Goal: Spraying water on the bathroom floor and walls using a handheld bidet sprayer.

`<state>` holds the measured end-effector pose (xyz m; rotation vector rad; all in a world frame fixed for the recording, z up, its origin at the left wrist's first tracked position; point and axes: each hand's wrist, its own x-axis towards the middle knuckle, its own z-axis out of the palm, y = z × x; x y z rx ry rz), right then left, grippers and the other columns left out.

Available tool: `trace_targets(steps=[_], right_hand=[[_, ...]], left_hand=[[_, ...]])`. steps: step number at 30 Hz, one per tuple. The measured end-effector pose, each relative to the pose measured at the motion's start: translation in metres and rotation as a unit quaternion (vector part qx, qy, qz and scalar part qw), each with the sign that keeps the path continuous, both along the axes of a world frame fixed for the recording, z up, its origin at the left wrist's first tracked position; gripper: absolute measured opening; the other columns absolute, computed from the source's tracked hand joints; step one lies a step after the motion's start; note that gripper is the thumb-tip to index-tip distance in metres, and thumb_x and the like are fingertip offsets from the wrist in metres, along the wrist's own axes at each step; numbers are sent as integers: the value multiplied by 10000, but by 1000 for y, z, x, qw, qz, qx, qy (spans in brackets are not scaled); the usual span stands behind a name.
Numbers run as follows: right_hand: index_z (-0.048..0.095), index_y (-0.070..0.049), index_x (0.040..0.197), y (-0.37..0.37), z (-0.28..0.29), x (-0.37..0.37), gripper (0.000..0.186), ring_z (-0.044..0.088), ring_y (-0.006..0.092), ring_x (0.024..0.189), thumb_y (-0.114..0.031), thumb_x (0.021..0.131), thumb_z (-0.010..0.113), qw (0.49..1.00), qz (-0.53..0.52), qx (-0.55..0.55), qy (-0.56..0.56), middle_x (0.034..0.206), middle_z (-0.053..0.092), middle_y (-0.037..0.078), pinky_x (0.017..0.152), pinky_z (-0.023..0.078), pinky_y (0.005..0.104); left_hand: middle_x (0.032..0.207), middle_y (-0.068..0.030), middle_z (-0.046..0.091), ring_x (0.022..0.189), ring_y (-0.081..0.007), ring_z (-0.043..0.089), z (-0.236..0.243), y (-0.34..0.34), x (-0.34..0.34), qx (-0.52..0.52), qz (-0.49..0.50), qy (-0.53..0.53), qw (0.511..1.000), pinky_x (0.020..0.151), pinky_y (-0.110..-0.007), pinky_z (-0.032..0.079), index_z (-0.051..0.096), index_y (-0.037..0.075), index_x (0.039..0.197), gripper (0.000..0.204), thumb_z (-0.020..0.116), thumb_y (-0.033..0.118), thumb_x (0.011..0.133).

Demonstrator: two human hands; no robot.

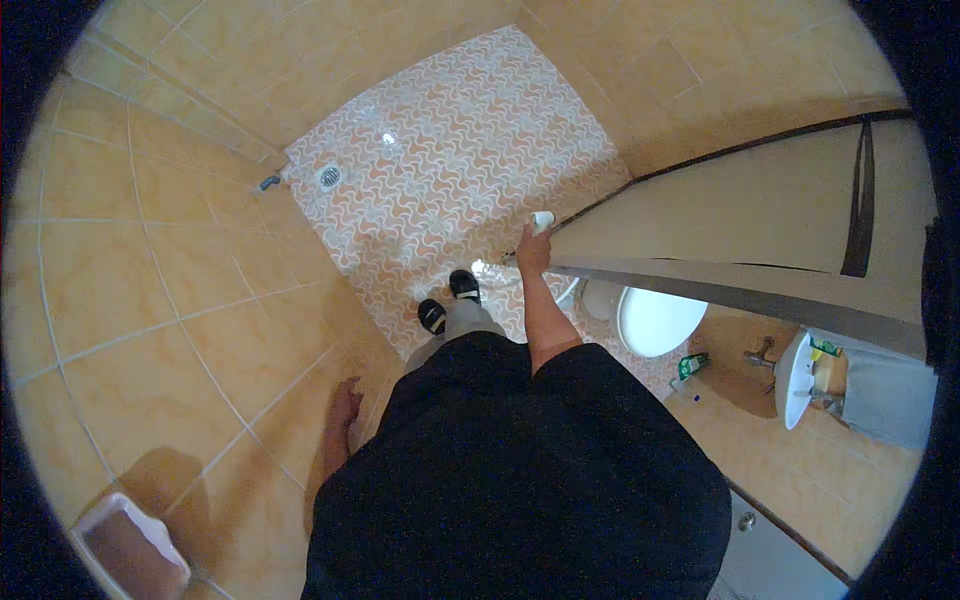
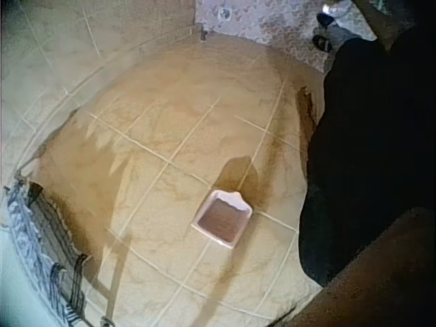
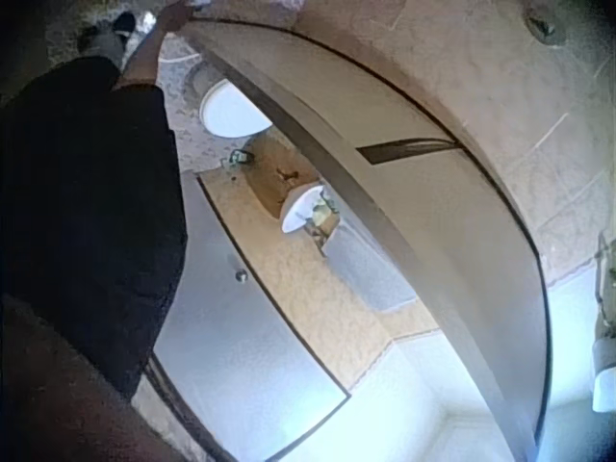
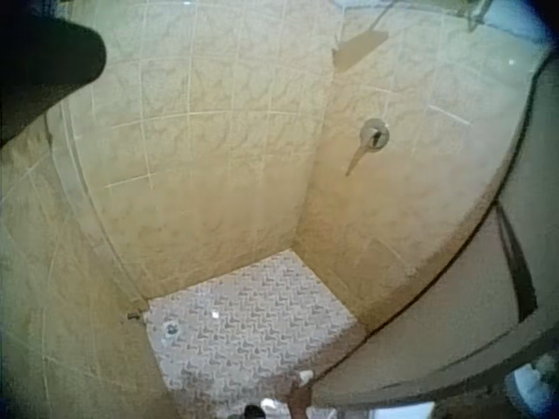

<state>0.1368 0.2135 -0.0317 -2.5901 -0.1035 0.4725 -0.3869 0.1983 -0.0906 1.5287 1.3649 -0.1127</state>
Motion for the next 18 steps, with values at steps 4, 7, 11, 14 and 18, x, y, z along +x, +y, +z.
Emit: trace_targets(steps=[4, 7, 11, 14, 18], right_hand=[[291, -7, 1120, -5, -20, 17, 587, 502, 391, 834, -434, 748, 446, 996, -63, 40, -56, 914, 510, 254, 710, 394, 454], [333, 19, 1054, -4, -13, 24, 593, 493, 384, 845, -491, 759, 396, 995, -72, 65, -26, 938, 489, 254, 711, 393, 434], [330, 22, 1057, -9, -13, 36, 608, 492, 385, 846, -505, 759, 381, 997, -38, 61, -26, 937, 489, 253, 710, 391, 439], [278, 11, 1117, -8, -8, 38, 594, 497, 408, 826, -452, 766, 400, 998, -14, 60, 2, 898, 504, 278, 720, 388, 456], [271, -1, 1141, -20, -8, 50, 622, 494, 406, 840, -480, 761, 388, 999, 0, 46, 21, 914, 501, 274, 728, 383, 455]], left_hand=[[957, -144, 481, 741, -236, 496, 22, 15, 40, 59, -84, 59, 993, 683, -322, 418, 471, 89, 1045, 388, 576, 38, 675], [957, -133, 475, 719, -206, 489, 30, 19, 43, 22, -43, 4, 999, 671, -296, 417, 464, 88, 1056, 399, 572, 30, 676], [947, -123, 466, 700, -191, 482, 31, 28, 58, 32, -78, 36, 996, 658, -288, 418, 457, 91, 1065, 406, 564, 21, 680], [930, -131, 460, 699, -197, 486, 2, 23, 41, -40, 71, -13, 997, 652, -293, 419, 452, 98, 1066, 398, 553, 22, 689], [911, -153, 452, 742, -227, 488, 40, 37, 84, 53, -69, -7, 996, 662, -306, 421, 454, 103, 1059, 373, 544, 38, 702]])
